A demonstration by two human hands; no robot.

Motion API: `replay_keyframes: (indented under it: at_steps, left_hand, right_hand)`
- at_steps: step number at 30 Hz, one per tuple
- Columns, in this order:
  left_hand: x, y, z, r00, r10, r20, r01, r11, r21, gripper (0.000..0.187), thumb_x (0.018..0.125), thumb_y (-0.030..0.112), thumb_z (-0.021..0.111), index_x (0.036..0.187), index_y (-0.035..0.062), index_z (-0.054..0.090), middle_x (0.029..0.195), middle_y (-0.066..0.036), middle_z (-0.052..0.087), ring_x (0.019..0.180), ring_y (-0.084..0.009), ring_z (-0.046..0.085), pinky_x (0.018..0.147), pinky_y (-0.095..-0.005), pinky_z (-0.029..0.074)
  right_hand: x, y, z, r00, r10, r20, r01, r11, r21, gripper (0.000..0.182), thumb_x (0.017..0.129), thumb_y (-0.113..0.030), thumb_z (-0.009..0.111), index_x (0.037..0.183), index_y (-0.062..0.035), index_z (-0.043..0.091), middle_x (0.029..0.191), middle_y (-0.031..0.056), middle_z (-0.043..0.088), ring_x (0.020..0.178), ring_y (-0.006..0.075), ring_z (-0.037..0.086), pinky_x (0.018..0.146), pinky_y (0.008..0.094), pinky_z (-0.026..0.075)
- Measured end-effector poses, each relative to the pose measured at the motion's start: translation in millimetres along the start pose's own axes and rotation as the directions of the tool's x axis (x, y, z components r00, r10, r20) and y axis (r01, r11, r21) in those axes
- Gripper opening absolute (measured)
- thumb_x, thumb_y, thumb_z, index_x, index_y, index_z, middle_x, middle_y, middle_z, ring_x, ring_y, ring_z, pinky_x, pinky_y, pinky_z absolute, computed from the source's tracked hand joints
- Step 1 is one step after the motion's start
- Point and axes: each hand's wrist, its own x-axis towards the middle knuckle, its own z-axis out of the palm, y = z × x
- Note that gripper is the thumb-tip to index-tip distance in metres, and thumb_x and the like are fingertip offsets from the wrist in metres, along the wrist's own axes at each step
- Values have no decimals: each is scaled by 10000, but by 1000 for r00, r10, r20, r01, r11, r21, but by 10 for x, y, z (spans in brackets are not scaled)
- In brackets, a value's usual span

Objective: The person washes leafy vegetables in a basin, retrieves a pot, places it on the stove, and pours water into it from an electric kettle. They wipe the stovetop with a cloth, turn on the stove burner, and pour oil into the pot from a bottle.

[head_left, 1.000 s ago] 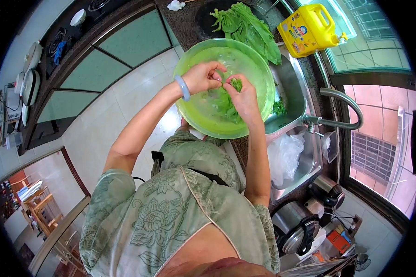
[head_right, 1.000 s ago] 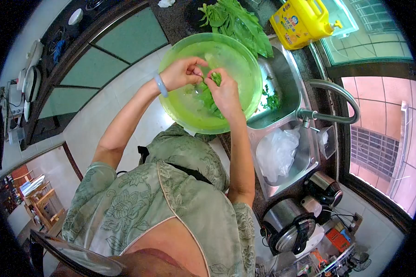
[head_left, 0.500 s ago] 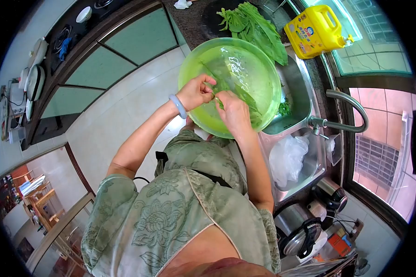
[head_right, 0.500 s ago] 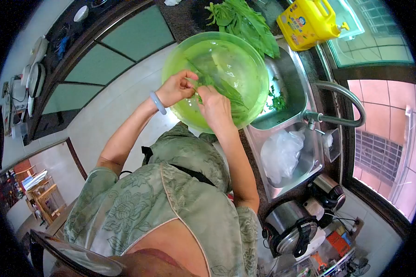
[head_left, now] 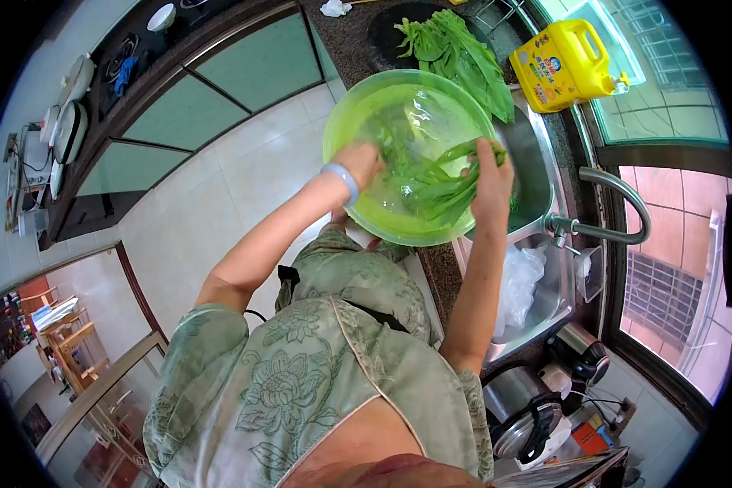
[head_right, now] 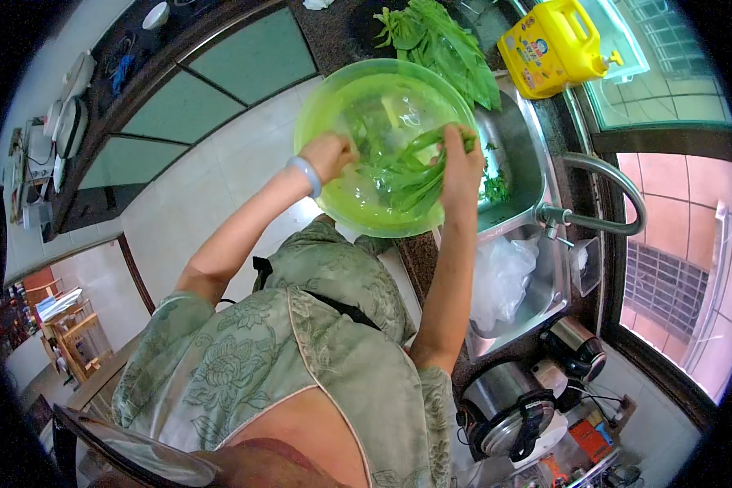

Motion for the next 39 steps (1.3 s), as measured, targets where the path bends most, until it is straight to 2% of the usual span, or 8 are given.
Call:
replay_keyframes:
  at_steps: [3, 10, 18, 21, 31, 34, 36, 39]
  left_hand:
    - [385, -180, 140, 889, 66, -453, -7, 991, 131, 278, 864, 249, 592, 819, -8, 685, 825, -247, 638, 807, -408, 605, 757, -457, 486]
    - [866, -179, 130, 933, -11, -361, 14, 1000, 7, 312, 864, 262, 614, 776, -34, 662, 718, -224, 625, 649, -379, 582, 665, -444, 481]
    - [745, -175, 46, 997, 6, -78, -66, 610, -790, 218, 873, 192, 684, 725, 41, 632, 637, 60, 559, 588, -34, 476, 528, -222, 385]
    - [661, -85, -16, 998, 16, -60, -59, 571, -819, 202, 891, 184, 663, 749, 44, 631, 663, 51, 567, 600, -44, 491, 555, -216, 409]
    - [663, 43, -10, 994, 111, 12, -49, 533, -844, 131, 908, 163, 630, 858, 44, 658, 768, 27, 607, 673, -61, 530, 620, -220, 453]
    - [643, 127, -43, 998, 27, 50, 28, 534, -845, 135, 907, 165, 629, 938, 37, 656, 820, 7, 624, 697, -71, 554, 625, -227, 466]
    - [703, 156, -86, 944, 53, -326, -284, 630, -723, 151, 891, 132, 642, 996, 23, 643, 855, -15, 639, 727, -77, 581, 637, -226, 481]
    - [819, 226, -183, 924, 159, -347, -357, 684, -636, 156, 873, 86, 651, 1007, 9, 629, 857, -26, 642, 749, -80, 594, 650, -227, 497]
  right_hand:
    - [255, -95, -71, 998, -24, 66, 23, 1000, 16, 257, 893, -263, 626, 957, -14, 612, 833, 44, 616, 619, 104, 541, 546, 244, 467]
    - [990, 792, 92, 972, 122, 200, -63, 959, -276, 223, 842, -169, 654, 978, 7, 649, 883, 113, 667, 734, 169, 606, 632, 309, 504]
    - [919, 954, 229, 991, -77, 112, 136, 643, -754, 284, 837, -156, 644, 1080, -9, 642, 896, 126, 689, 818, 239, 640, 757, 343, 497]
    - [736, 501, 310, 978, -53, 202, 138, 889, -436, 238, 857, -184, 643, 1029, -21, 668, 833, 88, 691, 773, 172, 624, 725, 291, 486]
    - [346, 90, 463, 929, -126, 349, 262, 889, -375, 193, 821, -178, 702, 919, -12, 697, 846, 69, 688, 776, 101, 581, 724, 257, 470]
    - [374, 119, 412, 927, -163, 339, 309, 842, -442, 196, 810, -172, 705, 939, -25, 692, 856, 111, 694, 795, 138, 619, 731, 277, 479]
    - [405, 153, 374, 872, -292, 392, 468, 730, -497, 199, 806, -175, 690, 938, -27, 677, 879, 171, 685, 814, 245, 660, 731, 324, 490]
    - [366, 51, 372, 838, -352, 417, 544, 592, -594, 214, 801, -184, 675, 933, -17, 660, 886, 199, 666, 825, 344, 648, 733, 369, 491]
